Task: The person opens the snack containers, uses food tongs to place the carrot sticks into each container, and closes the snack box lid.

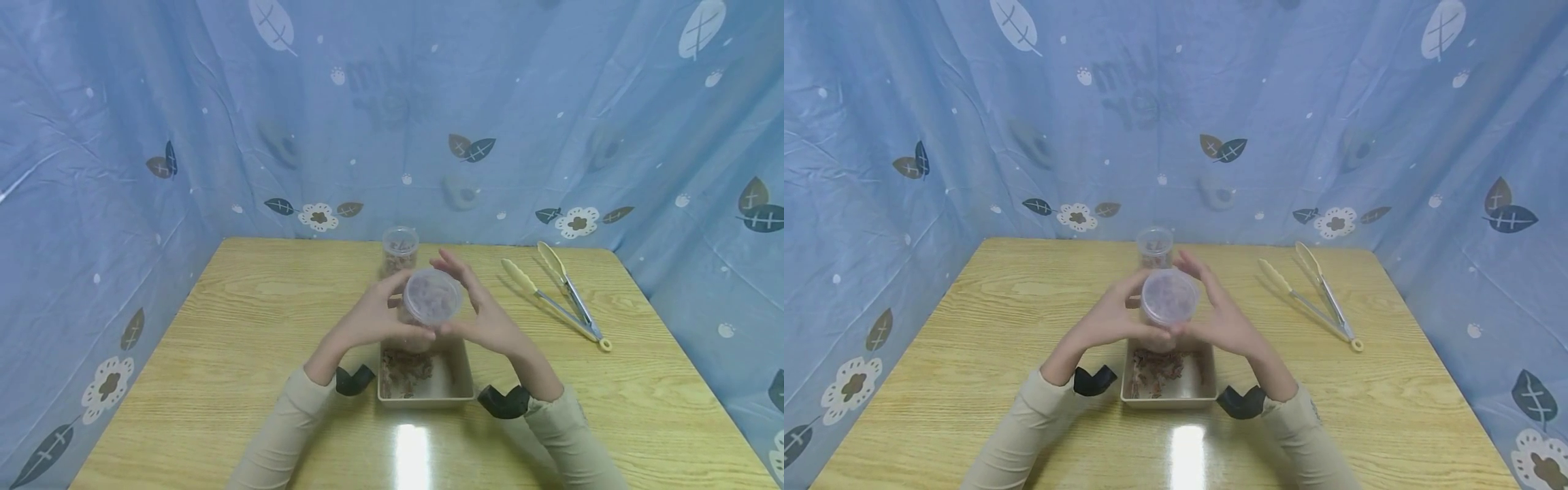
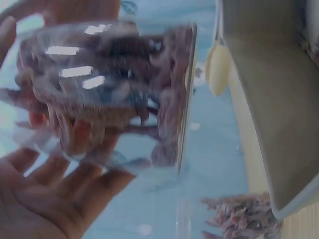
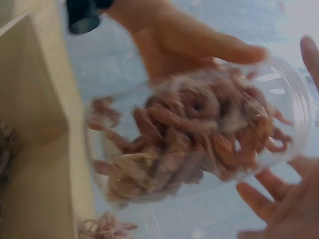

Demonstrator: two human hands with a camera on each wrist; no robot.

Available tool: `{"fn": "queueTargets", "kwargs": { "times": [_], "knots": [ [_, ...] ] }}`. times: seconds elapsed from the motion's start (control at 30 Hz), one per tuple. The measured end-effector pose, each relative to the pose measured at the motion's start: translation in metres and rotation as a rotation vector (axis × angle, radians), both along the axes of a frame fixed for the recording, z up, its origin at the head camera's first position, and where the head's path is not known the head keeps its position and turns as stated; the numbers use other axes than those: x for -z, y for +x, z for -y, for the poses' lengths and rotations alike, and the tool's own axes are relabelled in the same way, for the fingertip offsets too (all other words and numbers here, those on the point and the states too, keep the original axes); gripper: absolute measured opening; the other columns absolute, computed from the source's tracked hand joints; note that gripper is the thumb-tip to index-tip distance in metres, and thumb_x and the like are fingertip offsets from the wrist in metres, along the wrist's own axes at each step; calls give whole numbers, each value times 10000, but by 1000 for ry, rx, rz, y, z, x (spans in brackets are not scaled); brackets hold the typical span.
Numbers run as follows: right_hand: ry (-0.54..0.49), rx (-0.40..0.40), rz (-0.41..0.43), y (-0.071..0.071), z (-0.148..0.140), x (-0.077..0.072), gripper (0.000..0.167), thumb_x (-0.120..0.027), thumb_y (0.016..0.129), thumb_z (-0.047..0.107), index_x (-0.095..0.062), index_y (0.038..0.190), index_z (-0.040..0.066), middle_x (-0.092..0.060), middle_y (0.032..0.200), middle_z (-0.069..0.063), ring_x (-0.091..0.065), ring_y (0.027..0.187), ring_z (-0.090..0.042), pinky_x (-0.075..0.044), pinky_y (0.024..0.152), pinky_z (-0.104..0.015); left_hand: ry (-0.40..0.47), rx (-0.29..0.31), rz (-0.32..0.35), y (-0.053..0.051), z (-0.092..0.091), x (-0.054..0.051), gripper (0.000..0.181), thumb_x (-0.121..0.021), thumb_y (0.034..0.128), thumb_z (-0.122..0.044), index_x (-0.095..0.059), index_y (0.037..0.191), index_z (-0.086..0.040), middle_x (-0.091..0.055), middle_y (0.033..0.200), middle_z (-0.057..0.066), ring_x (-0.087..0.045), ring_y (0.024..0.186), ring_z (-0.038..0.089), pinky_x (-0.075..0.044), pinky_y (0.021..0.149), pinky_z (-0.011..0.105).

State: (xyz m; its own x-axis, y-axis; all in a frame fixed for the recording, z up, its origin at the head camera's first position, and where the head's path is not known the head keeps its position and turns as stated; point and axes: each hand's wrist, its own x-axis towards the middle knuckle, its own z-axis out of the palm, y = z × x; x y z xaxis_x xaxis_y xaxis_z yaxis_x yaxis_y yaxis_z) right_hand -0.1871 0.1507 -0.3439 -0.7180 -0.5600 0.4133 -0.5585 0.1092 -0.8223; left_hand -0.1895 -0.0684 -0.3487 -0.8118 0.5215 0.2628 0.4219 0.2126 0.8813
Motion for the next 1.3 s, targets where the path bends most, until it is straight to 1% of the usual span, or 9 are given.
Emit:
{"fn": "queueTargets", "kwargs": {
  "times": [0.07,0.13,0.3,0.4,0.6,0.77,0.97,1.13,1.3],
  "knots": [
    [-19,-91,-13,-1,-4,0,977,-705,769,476,-136,1492,148,-274,1493,-131,-195,1391,-248,-90,1071,-647,7,55,28,0,3,0,871,-875,599,-273,-433,1349,-285,-552,1249,-63,-541,1131,140,-469,951,363],
    [-31,-157,-36,-1,-6,0,967,-669,786,507,-142,1487,102,-265,1493,-160,-190,1391,-275,-94,1067,-647,-1,107,28,-1,5,0,867,-873,605,-247,-434,1352,-269,-562,1236,-56,-544,1131,141,-477,938,351],
    [-19,-224,-80,-3,-6,1,888,-648,825,461,-198,1466,42,-265,1492,-180,-204,1390,-301,-131,1075,-630,-14,229,3,-2,6,2,876,-865,620,-207,-410,1368,-225,-541,1262,-39,-513,1168,138,-470,956,357],
    [-8,-249,-78,-3,-6,3,867,-669,824,414,-222,1457,27,-259,1491,-190,-224,1385,-303,-161,1069,-630,-13,246,-2,-1,6,3,914,-869,612,-215,-385,1387,-234,-521,1290,-47,-493,1191,128,-455,974,362],
    [12,-218,-40,-2,-5,4,851,-733,786,213,-234,1460,66,-269,1493,-166,-253,1376,-280,-191,1068,-619,-23,201,-24,-1,5,3,939,-872,603,-251,-371,1397,-251,-524,1285,-57,-497,1189,127,-450,978,368],
    [87,-74,-15,0,-2,2,865,-761,745,124,-273,1456,177,-324,1483,-37,-299,1354,-233,-237,1064,-603,-32,120,-43,-2,3,3,914,-866,601,-321,-391,1380,-274,-537,1268,-80,-505,1172,105,-420,1006,418],
    [104,101,36,4,6,2,822,-772,743,137,-321,1426,215,-404,1420,-9,-355,1313,-234,-288,1054,-573,-36,26,-96,-3,-1,4,879,-854,615,-351,-405,1366,-272,-534,1272,-92,-515,1155,92,-425,1003,416],
    [76,253,78,9,17,5,793,-797,723,212,-346,1375,182,-471,1330,-20,-429,1233,-217,-312,1045,-551,-98,-87,-205,-3,-3,5,838,-847,637,-240,-425,1357,-170,-521,1302,-31,-511,1164,123,-443,990,351],
    [90,371,71,11,26,9,819,-791,726,297,-314,1378,162,-472,1321,-41,-457,1202,-216,-372,1013,-518,-141,-162,-245,-3,-4,5,821,-828,636,-205,-429,1351,-151,-534,1280,-3,-519,1145,154,-454,971,369]
  ]
}}
